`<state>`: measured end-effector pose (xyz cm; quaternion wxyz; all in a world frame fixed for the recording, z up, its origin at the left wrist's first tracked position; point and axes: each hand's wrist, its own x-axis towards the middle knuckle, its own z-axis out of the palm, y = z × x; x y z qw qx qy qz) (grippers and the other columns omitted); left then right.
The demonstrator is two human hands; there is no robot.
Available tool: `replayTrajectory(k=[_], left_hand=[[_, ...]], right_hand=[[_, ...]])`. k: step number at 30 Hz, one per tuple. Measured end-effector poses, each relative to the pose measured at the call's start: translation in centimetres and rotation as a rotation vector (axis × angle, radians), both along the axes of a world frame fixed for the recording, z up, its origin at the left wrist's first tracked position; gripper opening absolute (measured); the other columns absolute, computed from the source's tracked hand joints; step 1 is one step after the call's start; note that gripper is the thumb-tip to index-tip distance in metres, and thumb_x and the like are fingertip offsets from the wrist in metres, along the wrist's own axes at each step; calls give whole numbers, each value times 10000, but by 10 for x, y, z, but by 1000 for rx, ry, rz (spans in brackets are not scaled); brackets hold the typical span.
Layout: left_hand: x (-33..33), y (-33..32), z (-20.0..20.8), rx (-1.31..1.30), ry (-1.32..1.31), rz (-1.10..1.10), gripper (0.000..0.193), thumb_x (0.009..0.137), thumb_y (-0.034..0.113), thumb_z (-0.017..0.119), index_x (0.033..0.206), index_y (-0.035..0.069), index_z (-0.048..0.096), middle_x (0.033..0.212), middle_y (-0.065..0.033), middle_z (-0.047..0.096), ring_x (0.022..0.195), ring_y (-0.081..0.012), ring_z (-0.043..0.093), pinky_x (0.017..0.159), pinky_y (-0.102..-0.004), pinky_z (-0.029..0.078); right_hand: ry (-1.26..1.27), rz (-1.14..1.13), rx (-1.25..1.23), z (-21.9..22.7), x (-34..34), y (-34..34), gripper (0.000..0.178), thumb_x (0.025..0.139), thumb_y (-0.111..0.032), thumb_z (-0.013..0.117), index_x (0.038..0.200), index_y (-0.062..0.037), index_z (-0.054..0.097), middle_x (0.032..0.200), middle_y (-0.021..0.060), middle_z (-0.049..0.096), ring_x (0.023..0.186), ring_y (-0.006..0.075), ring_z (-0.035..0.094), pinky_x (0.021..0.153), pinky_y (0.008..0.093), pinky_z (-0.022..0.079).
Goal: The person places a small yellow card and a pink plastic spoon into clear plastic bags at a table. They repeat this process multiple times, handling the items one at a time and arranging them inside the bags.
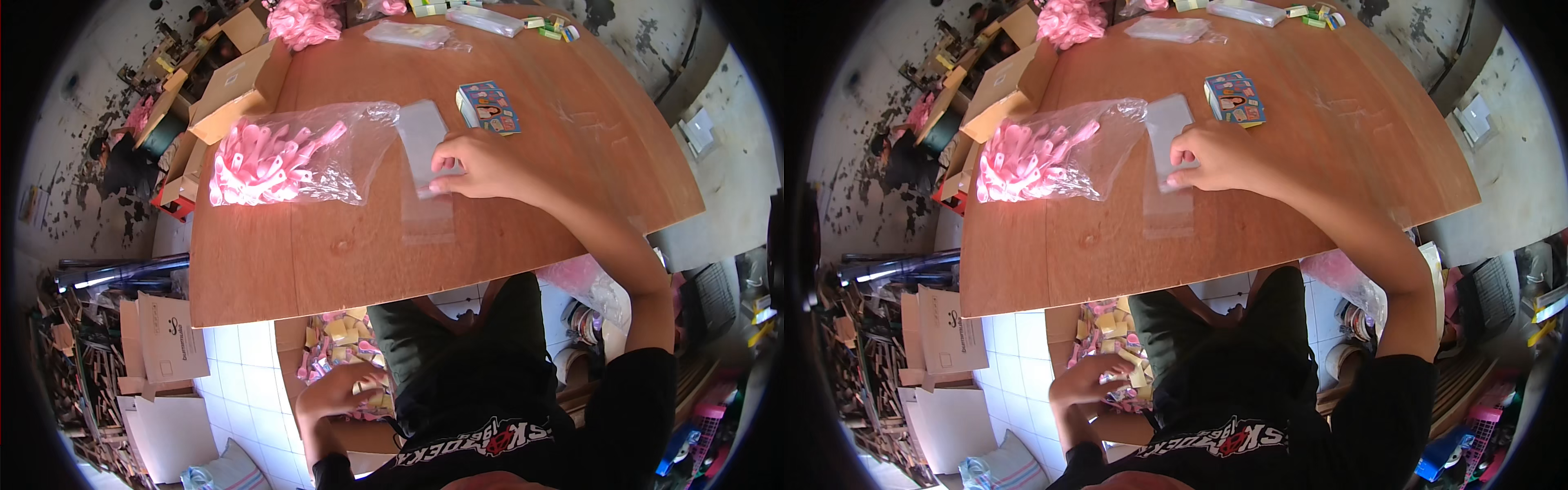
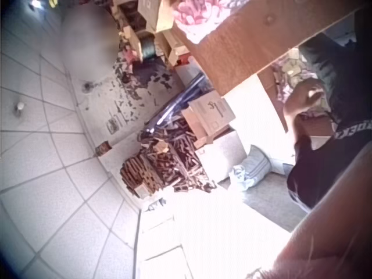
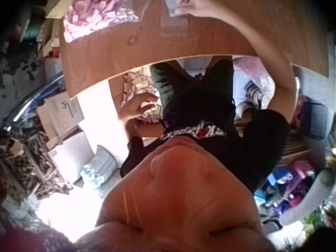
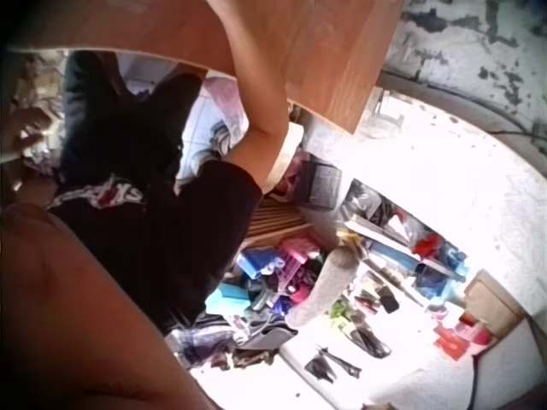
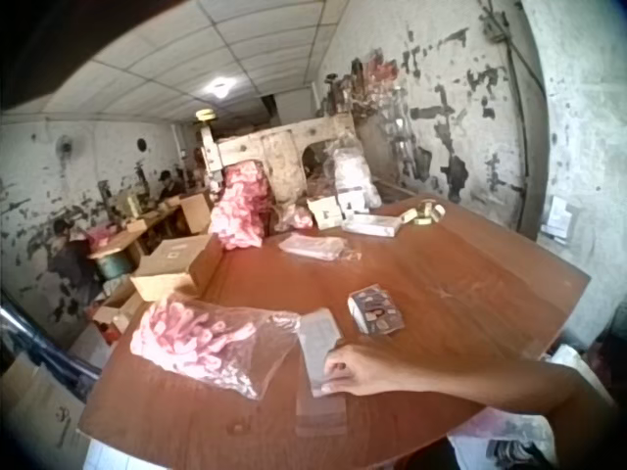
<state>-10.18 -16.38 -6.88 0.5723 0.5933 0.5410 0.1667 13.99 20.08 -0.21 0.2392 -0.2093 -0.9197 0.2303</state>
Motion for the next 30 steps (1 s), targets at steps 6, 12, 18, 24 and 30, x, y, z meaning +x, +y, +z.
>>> replayTrajectory(k=[6, 12, 18, 24, 30], left_hand=[[28, -17, 166, 801, -763, -1341, 262, 763, 239, 821, 831, 30, 676, 876, -137, 667, 644, -278, 617, 610, -358, 515], [59, -6, 177, 1277, -690, -876, 217, 818, 230, 755, 775, 54, 636, 818, -91, 638, 607, -217, 614, 534, -314, 483], [71, -1, 178, 1406, -722, -775, 231, 873, 222, 690, 719, 78, 596, 759, -46, 609, 569, -156, 610, 457, -270, 451], [87, 18, 188, 1492, -874, -864, 296, 928, 214, 625, 663, 101, 556, 701, 0, 580, 532, -94, 606, 380, -226, 419], [58, 87, 81, 586, -862, 193, 628, 945, 503, 572, 1214, -58, 486, 1028, -192, 629, 920, -278, 647, 809, -420, 534]], right_hand=[[-147, 137, 9, 9, -13, -16, 380, 673, -359, 858, 879, -84, 698, 808, 55, 635, 778, 224, 642, 664, 350, 499], [-132, 207, 60, -1, -10, -28, 257, 727, -313, 799, 823, -104, 682, 811, 22, 625, 799, 224, 628, 667, 365, 485], [-166, 184, -49, -1, -11, -27, 180, 764, -253, 783, 821, -100, 708, 782, 28, 624, 771, 221, 616, 675, 358, 474], [-10, 177, 72, -13, -8, -24, 128, 801, -199, 745, 782, -80, 700, 780, 36, 625, 745, 230, 610, 657, 358, 473], [128, 6, 10, 15, 21, -37, 79, 797, -119, 752, 850, -65, 726, 803, 64, 624, 740, 224, 616, 639, 331, 483]])
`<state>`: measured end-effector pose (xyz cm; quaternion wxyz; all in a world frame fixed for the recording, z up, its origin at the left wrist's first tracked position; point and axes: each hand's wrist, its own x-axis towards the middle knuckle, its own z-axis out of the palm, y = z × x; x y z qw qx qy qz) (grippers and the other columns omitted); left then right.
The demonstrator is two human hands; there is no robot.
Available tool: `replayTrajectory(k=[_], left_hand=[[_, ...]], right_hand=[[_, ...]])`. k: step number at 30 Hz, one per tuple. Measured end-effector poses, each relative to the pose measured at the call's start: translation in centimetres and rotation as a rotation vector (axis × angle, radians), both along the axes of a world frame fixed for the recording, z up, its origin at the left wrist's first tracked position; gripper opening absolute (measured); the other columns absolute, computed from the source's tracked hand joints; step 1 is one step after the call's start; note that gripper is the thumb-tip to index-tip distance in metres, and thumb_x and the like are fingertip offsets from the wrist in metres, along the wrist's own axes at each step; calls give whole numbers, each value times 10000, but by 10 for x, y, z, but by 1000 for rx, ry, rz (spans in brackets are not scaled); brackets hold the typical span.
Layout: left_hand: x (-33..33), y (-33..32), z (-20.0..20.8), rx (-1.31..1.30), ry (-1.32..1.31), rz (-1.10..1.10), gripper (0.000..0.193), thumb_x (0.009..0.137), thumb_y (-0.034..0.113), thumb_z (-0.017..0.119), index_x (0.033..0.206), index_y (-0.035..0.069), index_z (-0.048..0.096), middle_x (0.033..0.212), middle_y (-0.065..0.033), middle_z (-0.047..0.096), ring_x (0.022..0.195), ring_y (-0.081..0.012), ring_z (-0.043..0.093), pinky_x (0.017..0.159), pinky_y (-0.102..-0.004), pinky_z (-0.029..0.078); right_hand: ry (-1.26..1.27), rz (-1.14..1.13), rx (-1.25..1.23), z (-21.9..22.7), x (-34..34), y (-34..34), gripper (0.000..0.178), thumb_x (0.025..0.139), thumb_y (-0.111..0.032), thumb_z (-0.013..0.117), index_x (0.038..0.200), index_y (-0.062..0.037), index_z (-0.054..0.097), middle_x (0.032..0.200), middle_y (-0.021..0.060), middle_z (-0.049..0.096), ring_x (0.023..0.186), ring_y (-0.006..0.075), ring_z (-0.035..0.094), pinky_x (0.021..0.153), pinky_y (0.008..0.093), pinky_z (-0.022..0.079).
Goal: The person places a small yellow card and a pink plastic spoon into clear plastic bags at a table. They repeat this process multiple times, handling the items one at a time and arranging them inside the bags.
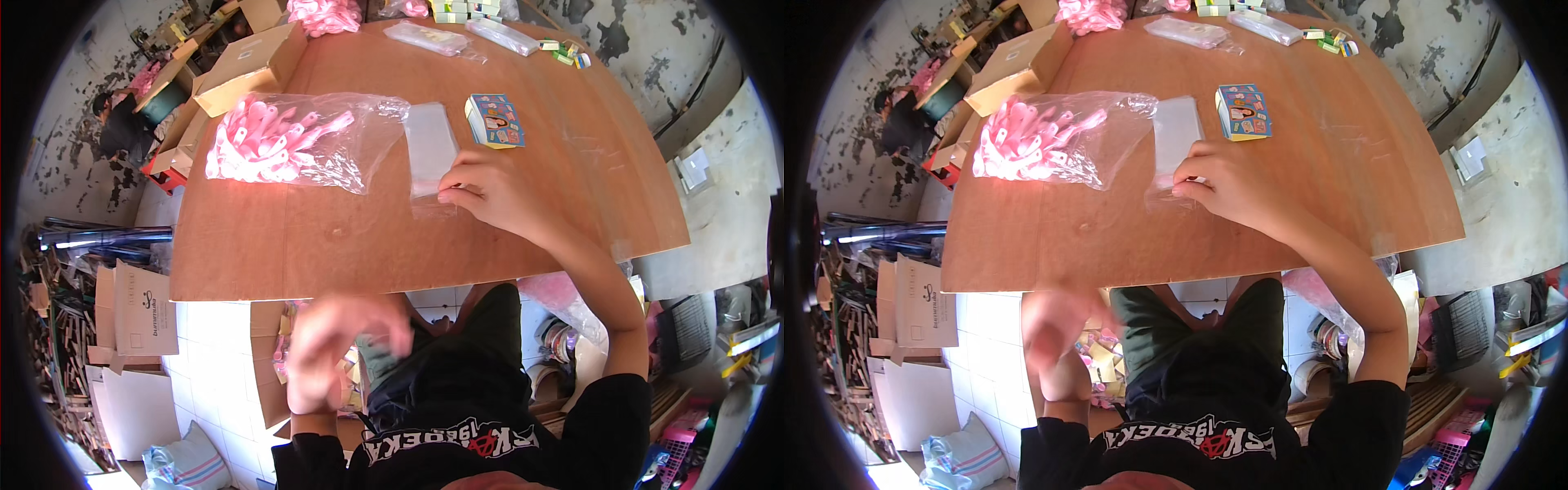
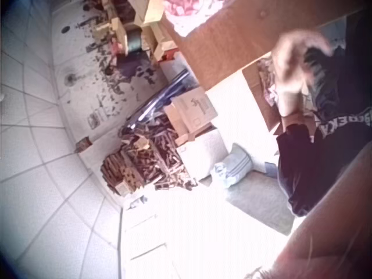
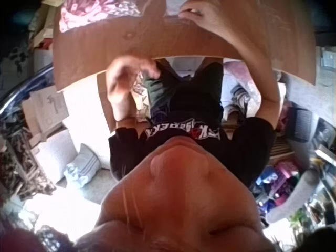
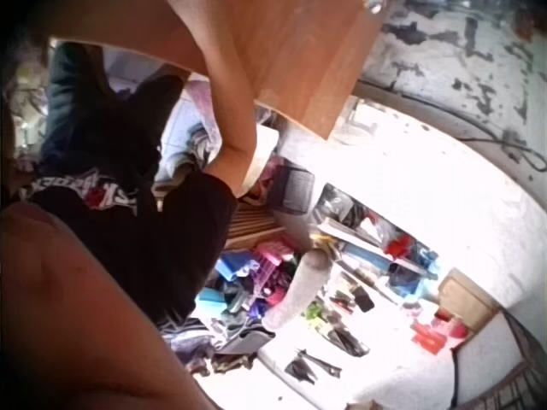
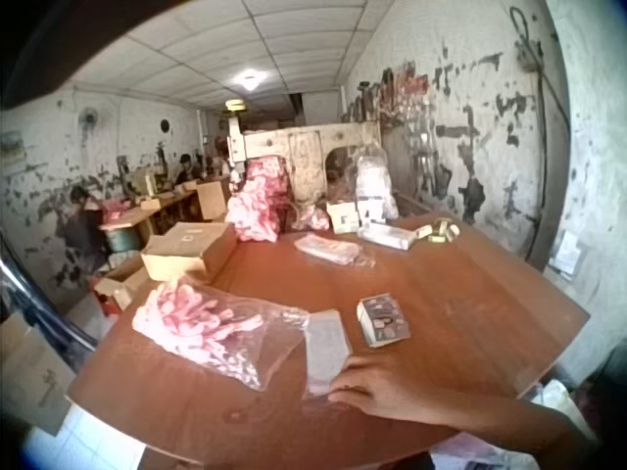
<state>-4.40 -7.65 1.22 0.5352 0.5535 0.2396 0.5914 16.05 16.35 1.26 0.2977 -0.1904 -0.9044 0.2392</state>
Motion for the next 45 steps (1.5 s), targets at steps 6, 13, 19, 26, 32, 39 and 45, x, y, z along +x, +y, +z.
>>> replayTrajectory(k=[6, 13, 19, 26, 32, 39, 45], left_hand=[[38, 53, -35, -522, -489, 100, 947, 862, 684, 558, 1428, -46, 348, 1381, -206, 487, 1244, -320, 514, 1083, -465, 386], [62, 71, -44, -618, -706, 121, 314, 1032, 125, 458, 1326, 15, 461, 1277, -174, 592, 1166, -298, 609, 997, -447, 511], [79, 99, -38, -426, -843, 321, 338, 1051, 204, 417, 1364, 78, 388, 1294, -196, 567, 1195, -311, 582, 996, -477, 501], [70, 102, -40, -385, -855, 460, 458, 1038, 153, 424, 1459, 98, 252, 1396, -236, 463, 1269, -346, 519, 1049, -475, 462], [64, 110, -49, -334, -836, 481, 710, 955, -59, 488, 1526, 109, 100, 1418, -285, 415, 1285, -362, 502, 1092, -463, 433], [54, 119, -59, -286, -840, 438, 709, 937, -95, 510, 1503, 74, 120, 1408, -288, 421, 1283, -346, 506, 1094, -431, 435], [56, 119, -55, -294, -868, 484, 657, 939, -89, 515, 1483, 103, 201, 1418, -277, 406, 1309, -321, 485, 1093, -429, 446]], right_hand=[[64, 245, 5, 28, 11, -45, 114, 755, -72, 791, 852, -72, 732, 848, 49, 619, 771, 211, 612, 654, 329, 490], [17, 193, -180, 32, 15, -41, 205, 815, -194, 770, 967, -65, 723, 908, 56, 666, 809, 201, 626, 703, 328, 501], [-159, -884, 298, -13, 36, 100, 580, 846, -580, 614, 1064, -54, 723, 980, 204, 710, 928, 374, 684, 833, 456, 522], [-164, -735, 75, -7, 28, 96, 450, 854, -450, 656, 1093, -73, 715, 968, 175, 716, 942, 320, 690, 829, 442, 522], [288, -523, -134, 17, 31, 41, 314, 901, -142, 671, 1194, -31, 642, 857, 104, 718, 749, 121, 681, 628, 290, 525], [312, -594, -591, -7, 33, -72, 306, 911, -102, 665, 1196, -5, 614, 874, 77, 722, 677, 64, 650, 465, 207, 478], [456, -441, -687, -32, 22, -97, 299, 916, -105, 676, 1187, 7, 618, 863, 72, 704, 609, 33, 590, 429, 182, 416]])
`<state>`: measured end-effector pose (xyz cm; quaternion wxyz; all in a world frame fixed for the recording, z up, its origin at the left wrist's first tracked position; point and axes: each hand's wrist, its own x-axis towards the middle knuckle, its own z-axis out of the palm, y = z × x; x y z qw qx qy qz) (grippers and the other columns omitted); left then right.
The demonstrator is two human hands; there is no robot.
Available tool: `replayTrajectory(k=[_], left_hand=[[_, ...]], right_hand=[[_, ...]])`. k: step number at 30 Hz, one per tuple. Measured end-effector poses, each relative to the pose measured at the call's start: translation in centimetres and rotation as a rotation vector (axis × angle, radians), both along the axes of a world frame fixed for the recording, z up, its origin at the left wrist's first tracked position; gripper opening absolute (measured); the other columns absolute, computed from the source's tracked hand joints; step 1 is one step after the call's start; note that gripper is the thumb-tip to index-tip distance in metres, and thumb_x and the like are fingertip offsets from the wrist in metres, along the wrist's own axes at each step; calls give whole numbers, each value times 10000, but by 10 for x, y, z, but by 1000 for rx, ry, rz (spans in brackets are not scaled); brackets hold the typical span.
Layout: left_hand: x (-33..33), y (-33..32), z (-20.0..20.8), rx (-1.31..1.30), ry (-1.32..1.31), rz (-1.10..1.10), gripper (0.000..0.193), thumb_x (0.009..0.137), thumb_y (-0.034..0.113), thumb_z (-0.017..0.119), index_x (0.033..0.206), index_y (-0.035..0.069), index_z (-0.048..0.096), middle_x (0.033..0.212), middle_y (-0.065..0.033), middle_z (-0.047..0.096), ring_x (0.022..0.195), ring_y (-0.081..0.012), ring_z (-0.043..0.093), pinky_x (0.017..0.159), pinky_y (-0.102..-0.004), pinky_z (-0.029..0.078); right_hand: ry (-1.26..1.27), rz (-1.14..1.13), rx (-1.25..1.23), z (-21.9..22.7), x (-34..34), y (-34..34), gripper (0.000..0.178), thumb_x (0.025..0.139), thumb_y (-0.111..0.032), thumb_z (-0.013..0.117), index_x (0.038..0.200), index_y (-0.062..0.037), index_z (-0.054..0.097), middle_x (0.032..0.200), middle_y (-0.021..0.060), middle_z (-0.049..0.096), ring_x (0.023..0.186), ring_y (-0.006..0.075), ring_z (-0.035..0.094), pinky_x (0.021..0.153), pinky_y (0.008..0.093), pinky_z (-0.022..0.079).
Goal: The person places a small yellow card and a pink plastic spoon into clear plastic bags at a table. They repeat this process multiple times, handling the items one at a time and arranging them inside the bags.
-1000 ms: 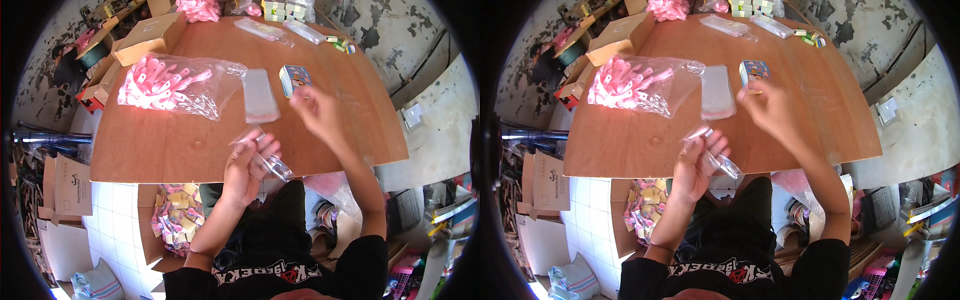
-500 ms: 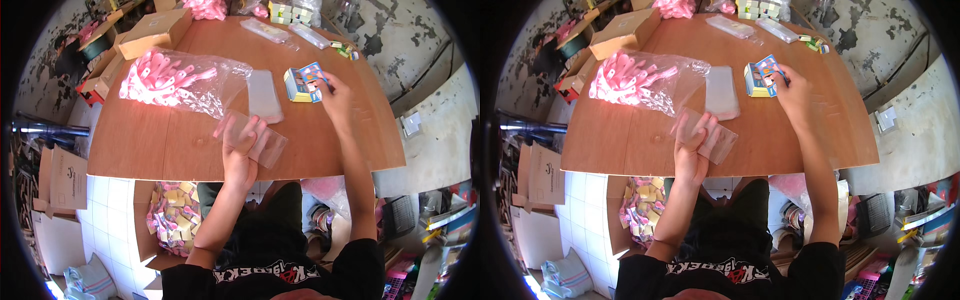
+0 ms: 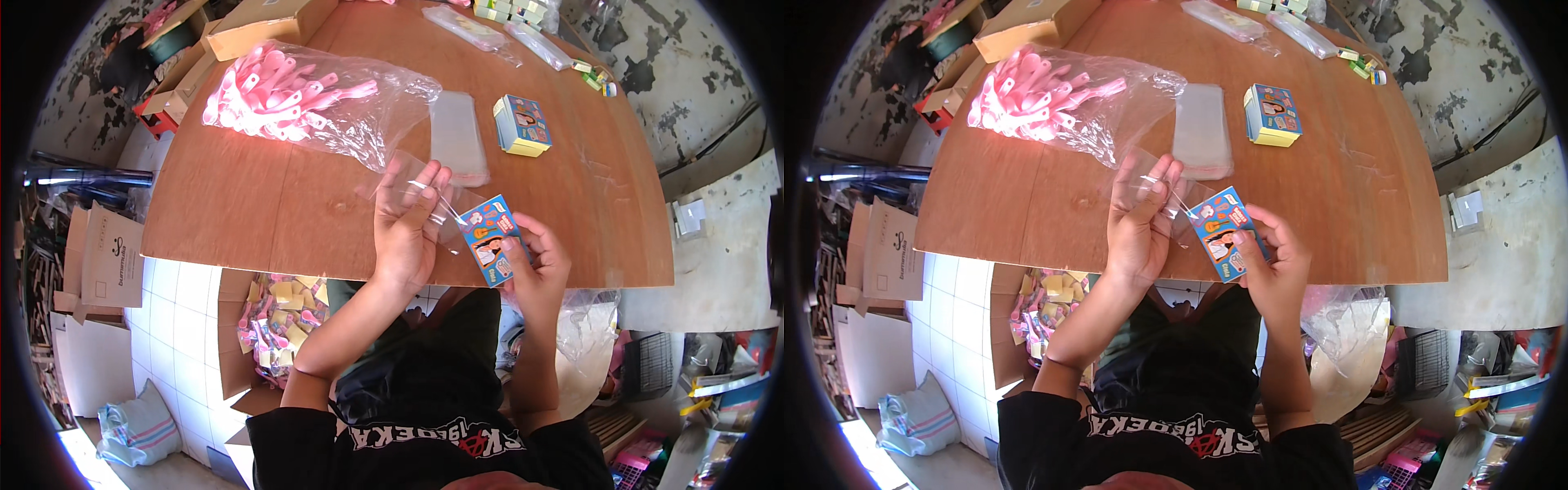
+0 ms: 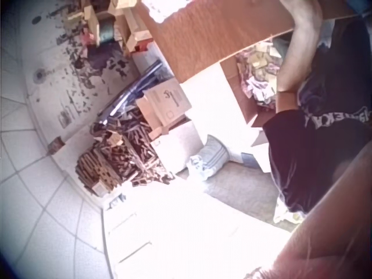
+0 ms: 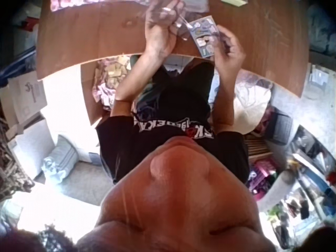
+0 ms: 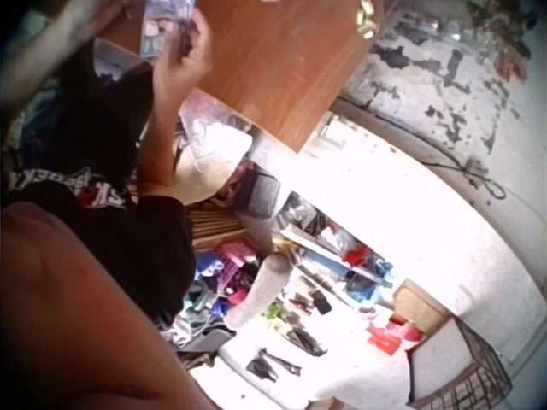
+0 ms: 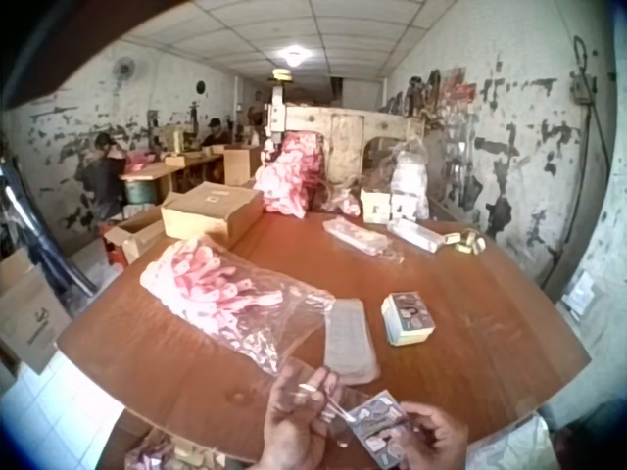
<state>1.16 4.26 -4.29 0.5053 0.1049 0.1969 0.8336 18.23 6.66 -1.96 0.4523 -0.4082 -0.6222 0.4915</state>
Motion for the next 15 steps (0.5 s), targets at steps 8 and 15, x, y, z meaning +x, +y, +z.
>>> replayTrajectory(k=[8, 15], left_hand=[[10, -1, 4, 24, 12, 10, 622, 942, -75, 539, 1457, 147, 270, 1381, -249, 463, 1263, -299, 530, 1030, -426, 500], [18, -7, 8, 40, 121, -140, 570, 958, -65, 493, 1458, 134, 305, 1353, -223, 520, 1280, -323, 520, 1011, -452, 510]], right_hand=[[47, 111, -65, 6, -16, -7, 334, 928, -80, 657, 1239, 20, 588, 971, 87, 695, 640, 20, 581, 459, 170, 434], [188, 343, -105, 0, 0, 4, 438, 913, 16, 612, 1338, 37, 509, 1078, 111, 653, 776, 58, 605, 631, 207, 508]])
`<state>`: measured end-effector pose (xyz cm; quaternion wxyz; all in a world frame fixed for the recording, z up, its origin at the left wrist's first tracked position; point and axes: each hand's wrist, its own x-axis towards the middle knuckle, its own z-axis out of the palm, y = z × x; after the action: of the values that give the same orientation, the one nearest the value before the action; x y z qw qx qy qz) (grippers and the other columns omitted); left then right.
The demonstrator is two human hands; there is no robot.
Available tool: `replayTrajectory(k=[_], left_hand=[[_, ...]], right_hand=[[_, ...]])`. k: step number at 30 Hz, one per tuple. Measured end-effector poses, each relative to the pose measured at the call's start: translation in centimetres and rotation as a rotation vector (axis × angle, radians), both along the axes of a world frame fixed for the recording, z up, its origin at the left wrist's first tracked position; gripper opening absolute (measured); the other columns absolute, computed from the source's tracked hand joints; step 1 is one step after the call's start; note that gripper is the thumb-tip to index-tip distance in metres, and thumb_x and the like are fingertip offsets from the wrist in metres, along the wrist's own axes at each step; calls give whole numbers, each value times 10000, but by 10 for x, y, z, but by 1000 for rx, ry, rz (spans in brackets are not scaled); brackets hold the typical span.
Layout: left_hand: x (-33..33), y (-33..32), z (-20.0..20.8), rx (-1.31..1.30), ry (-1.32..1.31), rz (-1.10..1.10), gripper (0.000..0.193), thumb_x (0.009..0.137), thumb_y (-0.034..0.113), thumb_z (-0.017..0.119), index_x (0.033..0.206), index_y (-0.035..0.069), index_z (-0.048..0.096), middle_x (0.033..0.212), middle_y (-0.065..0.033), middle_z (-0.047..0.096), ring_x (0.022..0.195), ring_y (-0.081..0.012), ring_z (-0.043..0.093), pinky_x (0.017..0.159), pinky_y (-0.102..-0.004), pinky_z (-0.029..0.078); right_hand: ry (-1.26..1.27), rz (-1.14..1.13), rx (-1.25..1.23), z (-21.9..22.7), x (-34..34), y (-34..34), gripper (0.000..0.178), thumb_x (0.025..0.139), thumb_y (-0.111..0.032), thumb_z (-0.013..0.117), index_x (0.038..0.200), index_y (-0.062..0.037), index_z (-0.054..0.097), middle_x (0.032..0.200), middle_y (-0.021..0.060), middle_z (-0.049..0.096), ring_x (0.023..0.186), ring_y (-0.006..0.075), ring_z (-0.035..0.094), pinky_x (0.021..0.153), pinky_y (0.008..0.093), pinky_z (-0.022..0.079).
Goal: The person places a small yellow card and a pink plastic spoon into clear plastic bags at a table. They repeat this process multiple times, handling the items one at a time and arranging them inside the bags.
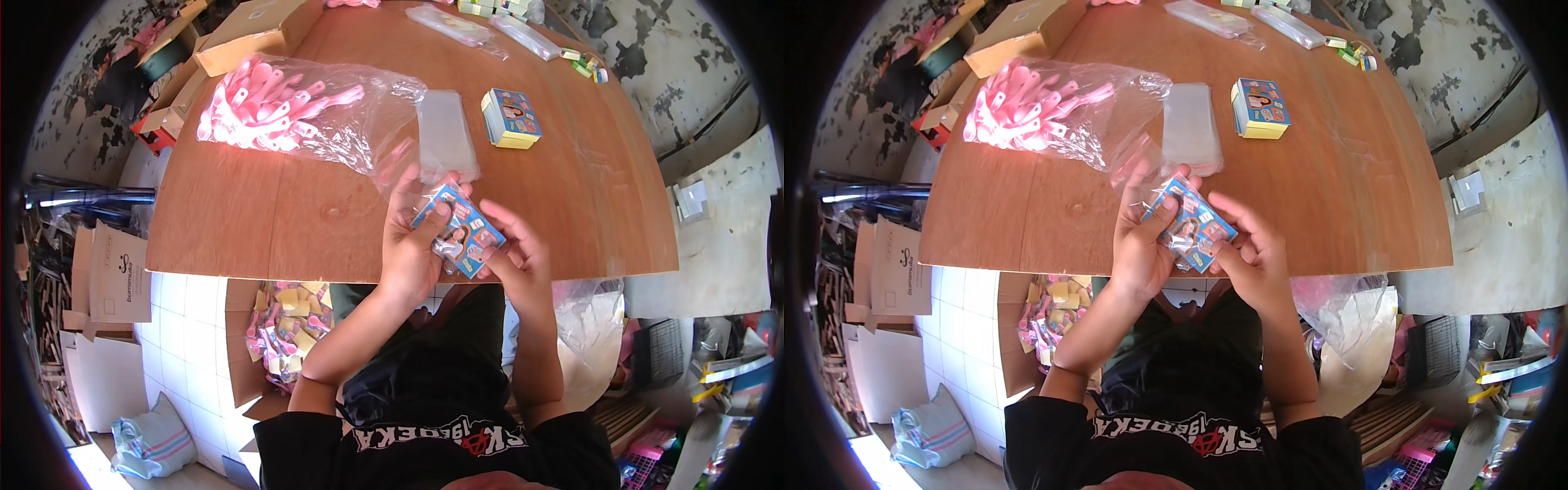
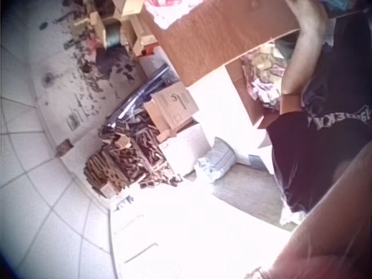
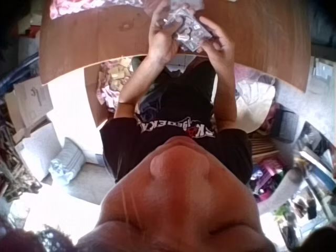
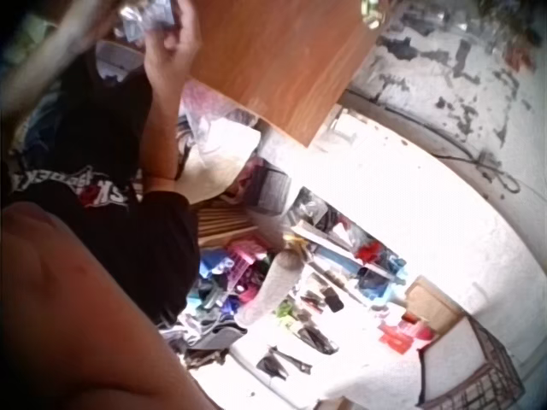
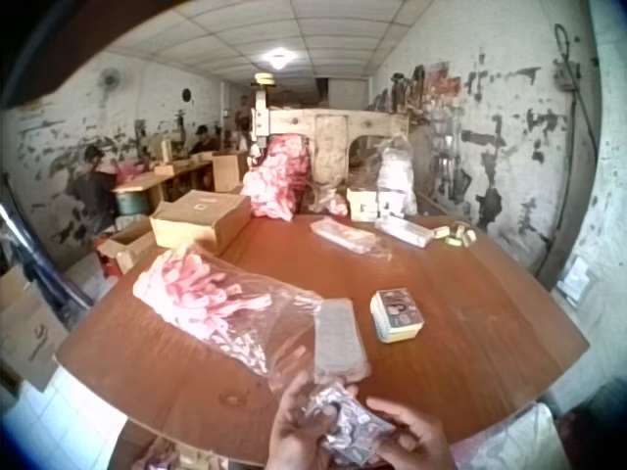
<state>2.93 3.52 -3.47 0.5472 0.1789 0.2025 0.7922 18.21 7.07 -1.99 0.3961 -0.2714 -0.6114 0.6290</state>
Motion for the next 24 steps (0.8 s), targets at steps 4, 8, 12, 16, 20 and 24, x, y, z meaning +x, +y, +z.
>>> replayTrajectory(k=[4, 8, 12, 16, 20, 24], left_hand=[[8, -2, 3, 5, -77, -17, 565, 953, -37, 542, 1442, 121, 308, 1340, -204, 526, 1257, -309, 541, 984, -419, 525], [22, -6, 6, 40, -112, 11, 557, 953, -37, 542, 1436, 119, 313, 1349, -209, 512, 1264, -312, 535, 991, -419, 524], [20, -6, 10, 44, -120, 50, 538, 952, -41, 539, 1423, 109, 328, 1350, -212, 504, 1271, -312, 529, 1001, -422, 522], [22, -5, 15, 60, -120, 44, 493, 954, -28, 545, 1398, 91, 368, 1332, -197, 523, 1275, -300, 527, 995, -411, 525], [31, -8, 13, 60, -59, 5, 468, 955, -7, 559, 1386, 78, 397, 1331, -175, 535, 1262, -283, 538, 1004, -404, 509], [42, -17, 13, 20, -68, -33, 440, 961, 14, 562, 1375, 54, 418, 1385, -146, 518, 1247, -244, 542, 1037, -383, 462]], right_hand=[[156, 22, -13, -2, -1, -1, 512, 893, 38, 625, 1373, 48, 449, 1162, 153, 635, 1017, 152, 632, 856, 285, 534], [191, -69, 33, -11, -3, -4, 480, 883, 48, 633, 1339, 54, 480, 1170, 164, 637, 1070, 194, 635, 911, 316, 529], [330, -25, -69, -11, 4, -5, 436, 877, 57, 644, 1294, 68, 517, 1179, 161, 638, 1072, 200, 638, 920, 335, 528], [323, -27, -67, -13, 4, -9, 388, 866, 66, 654, 1240, 71, 552, 1116, 136, 663, 1038, 191, 649, 905, 334, 535], [255, -86, -59, -16, 1, -11, 359, 852, 67, 680, 1194, 64, 573, 1037, 102, 678, 992, 166, 654, 891, 322, 538], [168, -179, 77, -18, -4, -9, 292, 844, 63, 699, 1120, 51, 603, 995, 82, 680, 961, 128, 646, 859, 286, 529]])
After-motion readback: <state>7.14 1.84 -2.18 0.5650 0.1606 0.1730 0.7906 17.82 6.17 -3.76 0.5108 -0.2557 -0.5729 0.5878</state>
